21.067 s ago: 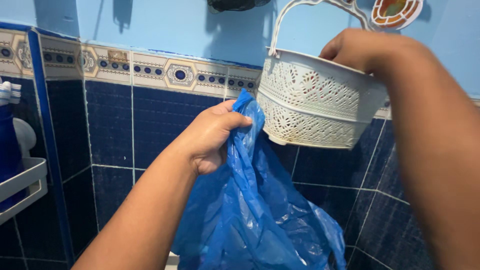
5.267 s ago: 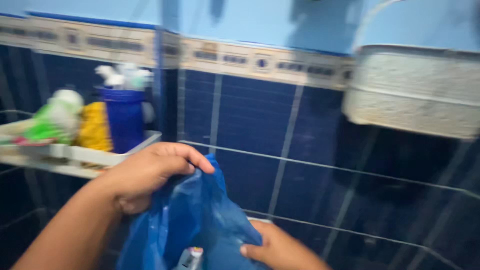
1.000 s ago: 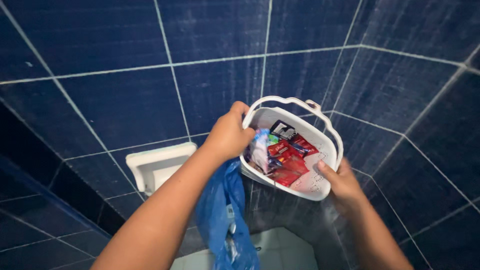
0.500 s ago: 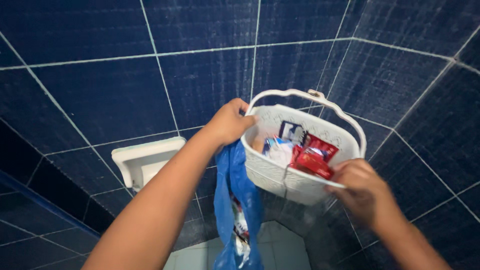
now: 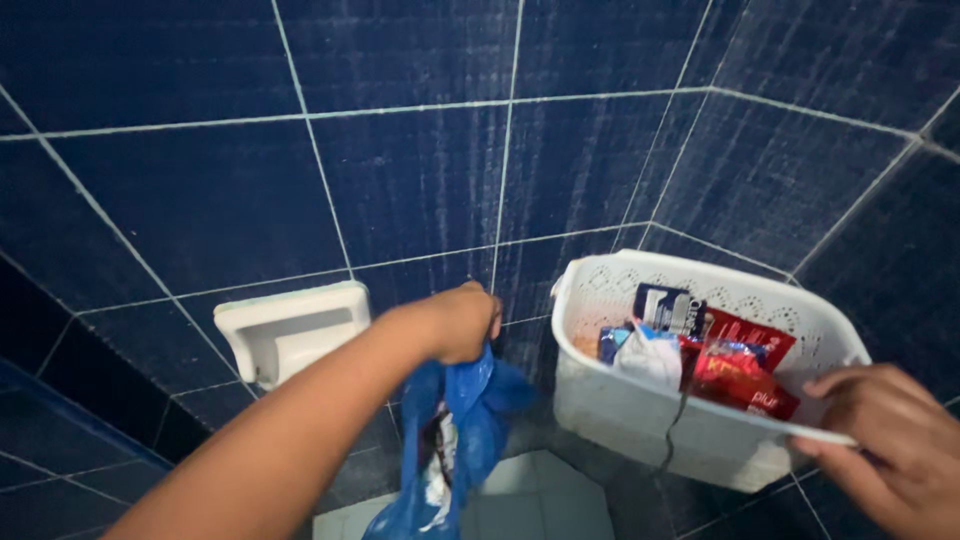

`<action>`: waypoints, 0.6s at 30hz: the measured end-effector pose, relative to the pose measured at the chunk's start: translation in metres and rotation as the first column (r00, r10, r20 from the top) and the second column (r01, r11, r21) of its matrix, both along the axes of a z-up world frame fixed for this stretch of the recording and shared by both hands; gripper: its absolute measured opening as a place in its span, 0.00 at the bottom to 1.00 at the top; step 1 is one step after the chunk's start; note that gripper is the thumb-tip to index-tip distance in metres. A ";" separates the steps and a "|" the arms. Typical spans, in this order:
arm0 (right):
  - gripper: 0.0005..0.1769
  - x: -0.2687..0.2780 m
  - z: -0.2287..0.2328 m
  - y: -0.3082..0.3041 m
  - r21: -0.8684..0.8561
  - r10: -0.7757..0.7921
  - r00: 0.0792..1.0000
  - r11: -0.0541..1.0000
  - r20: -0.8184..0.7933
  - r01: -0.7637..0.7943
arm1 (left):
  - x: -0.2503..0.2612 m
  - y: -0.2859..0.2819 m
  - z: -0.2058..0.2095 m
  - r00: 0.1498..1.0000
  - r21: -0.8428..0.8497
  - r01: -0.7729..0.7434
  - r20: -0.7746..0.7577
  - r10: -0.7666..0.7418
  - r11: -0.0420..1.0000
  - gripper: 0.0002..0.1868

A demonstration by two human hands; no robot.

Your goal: The person transfers various small bathroom items from a blue plastic bag into a white wall-mounted basket. Items include a green scrubbing brush, small packets, and other toiletries. The person then hangs the basket back on the wall.

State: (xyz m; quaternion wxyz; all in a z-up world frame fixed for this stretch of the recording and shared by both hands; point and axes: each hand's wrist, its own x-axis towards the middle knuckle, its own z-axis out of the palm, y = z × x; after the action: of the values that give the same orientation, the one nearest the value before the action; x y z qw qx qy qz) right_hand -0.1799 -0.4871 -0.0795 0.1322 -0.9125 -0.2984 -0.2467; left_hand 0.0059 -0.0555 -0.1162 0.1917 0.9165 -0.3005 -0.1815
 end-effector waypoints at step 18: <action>0.14 -0.003 -0.040 0.088 0.155 -0.249 0.728 0.885 -0.638 0.438 | -0.012 0.015 -0.002 0.985 -0.533 -0.170 -0.062 0.162 0.829 0.14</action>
State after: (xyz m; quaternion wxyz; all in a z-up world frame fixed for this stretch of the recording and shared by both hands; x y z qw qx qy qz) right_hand -0.1827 -0.3990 -0.1193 0.3057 -0.9518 -0.0242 -0.0059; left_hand -0.0063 -0.0404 -0.1180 0.4570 0.8477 -0.2573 -0.0797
